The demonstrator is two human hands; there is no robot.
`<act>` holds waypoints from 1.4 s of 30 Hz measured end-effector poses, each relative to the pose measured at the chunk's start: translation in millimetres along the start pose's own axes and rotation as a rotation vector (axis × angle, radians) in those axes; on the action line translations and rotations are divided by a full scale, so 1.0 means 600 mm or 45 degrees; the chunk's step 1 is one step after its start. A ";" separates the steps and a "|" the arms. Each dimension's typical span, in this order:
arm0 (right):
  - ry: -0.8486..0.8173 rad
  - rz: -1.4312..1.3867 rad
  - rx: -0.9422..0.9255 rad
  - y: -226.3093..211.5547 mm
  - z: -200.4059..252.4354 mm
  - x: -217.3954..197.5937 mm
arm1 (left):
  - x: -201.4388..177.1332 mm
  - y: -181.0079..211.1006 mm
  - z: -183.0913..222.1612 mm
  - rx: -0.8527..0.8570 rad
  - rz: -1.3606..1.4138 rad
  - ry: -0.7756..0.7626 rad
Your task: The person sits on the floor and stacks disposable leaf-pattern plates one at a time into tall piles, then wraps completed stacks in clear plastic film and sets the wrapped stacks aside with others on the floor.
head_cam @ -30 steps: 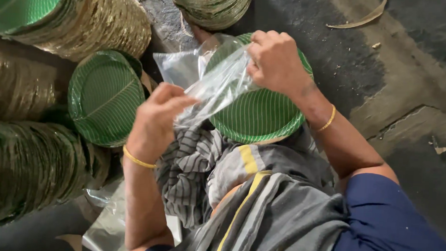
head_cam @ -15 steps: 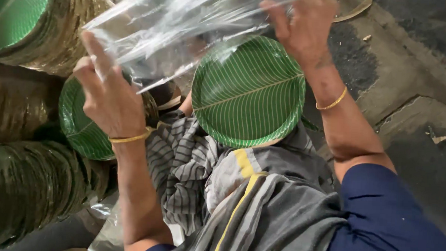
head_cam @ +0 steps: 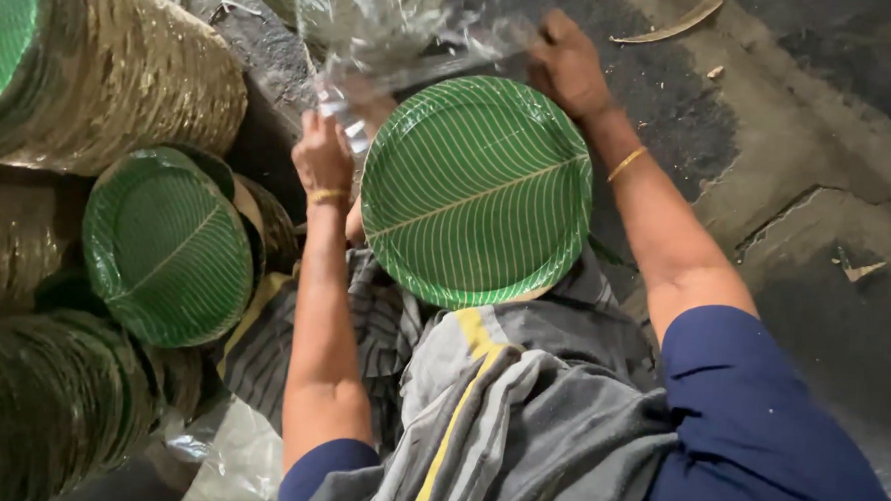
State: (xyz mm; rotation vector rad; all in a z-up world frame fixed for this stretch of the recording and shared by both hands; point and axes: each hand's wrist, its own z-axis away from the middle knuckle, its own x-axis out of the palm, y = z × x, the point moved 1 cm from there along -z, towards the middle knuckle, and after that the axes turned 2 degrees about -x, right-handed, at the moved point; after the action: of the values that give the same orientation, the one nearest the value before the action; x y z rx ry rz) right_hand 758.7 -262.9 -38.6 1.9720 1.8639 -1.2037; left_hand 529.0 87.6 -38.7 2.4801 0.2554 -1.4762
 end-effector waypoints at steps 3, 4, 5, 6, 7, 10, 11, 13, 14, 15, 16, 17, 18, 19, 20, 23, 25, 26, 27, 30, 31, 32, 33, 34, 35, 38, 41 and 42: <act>-0.067 -0.337 0.202 0.053 0.069 0.052 | 0.022 0.005 0.061 0.032 0.140 -0.061; -0.069 -0.338 0.207 0.032 0.073 0.030 | 0.017 0.008 0.081 0.032 0.141 -0.067; -0.100 -0.734 0.462 0.012 0.078 0.011 | 0.014 0.008 0.103 -0.143 0.726 -0.163; -0.133 -1.131 0.722 -0.011 0.087 -0.009 | 0.010 0.011 0.130 -0.328 1.310 -0.260; -0.137 -1.132 0.733 -0.010 0.093 -0.016 | -0.011 0.031 0.126 -0.335 1.312 -0.269; 0.108 -1.976 1.416 -0.009 0.108 -0.028 | -0.061 0.071 0.122 -0.811 2.113 0.002; 0.042 -1.635 1.245 -0.011 0.106 -0.031 | -0.066 0.072 0.117 -1.014 2.200 -0.025; -0.012 -1.281 1.070 -0.015 0.098 -0.037 | -0.068 0.071 0.110 -1.211 2.294 -0.063; -0.094 -0.770 0.797 -0.019 0.091 -0.041 | -0.066 0.068 0.107 -1.174 2.161 -0.270; -0.171 -0.262 0.519 -0.024 0.085 -0.044 | -0.063 0.066 0.104 -1.127 2.020 -0.468; -0.169 -0.255 0.522 -0.059 0.066 -0.057 | -0.073 0.068 0.094 -1.122 2.025 -0.474; -0.272 -0.018 0.440 -0.094 0.046 -0.068 | -0.082 0.070 0.085 -1.288 2.001 -0.579; -0.375 0.214 0.353 -0.131 0.024 -0.076 | -0.093 0.069 0.078 -1.455 1.966 -0.681; -0.375 0.215 0.353 -0.140 0.022 -0.075 | -0.092 0.071 0.072 -1.453 1.968 -0.682; -0.368 0.275 0.268 -0.151 0.019 -0.074 | -0.091 0.074 0.067 -1.367 1.940 -0.643; -0.315 0.287 0.198 -0.159 0.017 -0.071 | -0.040 0.048 0.076 -1.020 1.865 -0.507; -0.271 0.236 0.215 -0.162 0.023 -0.085 | -0.038 0.044 0.084 -0.765 1.804 -0.410; -0.146 -0.041 0.270 -0.165 0.027 -0.101 | -0.059 0.053 0.083 -0.716 1.651 -0.391; -0.019 -0.319 0.321 -0.166 0.032 -0.117 | -0.080 0.062 0.081 -0.667 1.497 -0.371; 0.159 -0.564 0.670 -0.109 0.145 -0.110 | -0.119 0.057 0.127 -0.552 1.397 -0.535; 0.163 -0.560 0.679 -0.127 0.169 -0.110 | -0.147 0.065 0.148 -0.548 1.398 -0.545; 0.244 -0.676 0.822 -0.144 0.196 -0.111 | -0.173 0.074 0.167 -0.470 1.425 -0.587; 0.328 -0.792 0.964 -0.161 0.223 -0.112 | -0.200 0.083 0.185 -0.392 1.452 -0.629; 0.336 -0.783 0.978 -0.187 0.241 -0.109 | -0.225 0.107 0.201 -0.386 1.456 -0.647; 0.419 -0.769 1.035 -0.213 0.259 -0.107 | -0.251 0.132 0.218 -0.328 1.399 -0.750; 0.563 -0.719 1.141 -0.246 0.300 -0.092 | -0.281 0.176 0.246 -0.082 1.434 -0.874; 0.586 -0.490 1.107 -0.247 0.274 -0.101 | -0.274 0.174 0.234 -0.267 1.642 -0.972; 0.548 -0.296 1.018 -0.247 0.256 -0.113 | -0.266 0.170 0.229 -0.643 1.736 -1.040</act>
State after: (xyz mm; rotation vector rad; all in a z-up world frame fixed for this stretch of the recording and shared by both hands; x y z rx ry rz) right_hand 567.5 -379.6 -38.5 2.6315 2.0416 -1.9571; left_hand 366.1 -54.7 50.9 0.9544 -0.8918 -1.2804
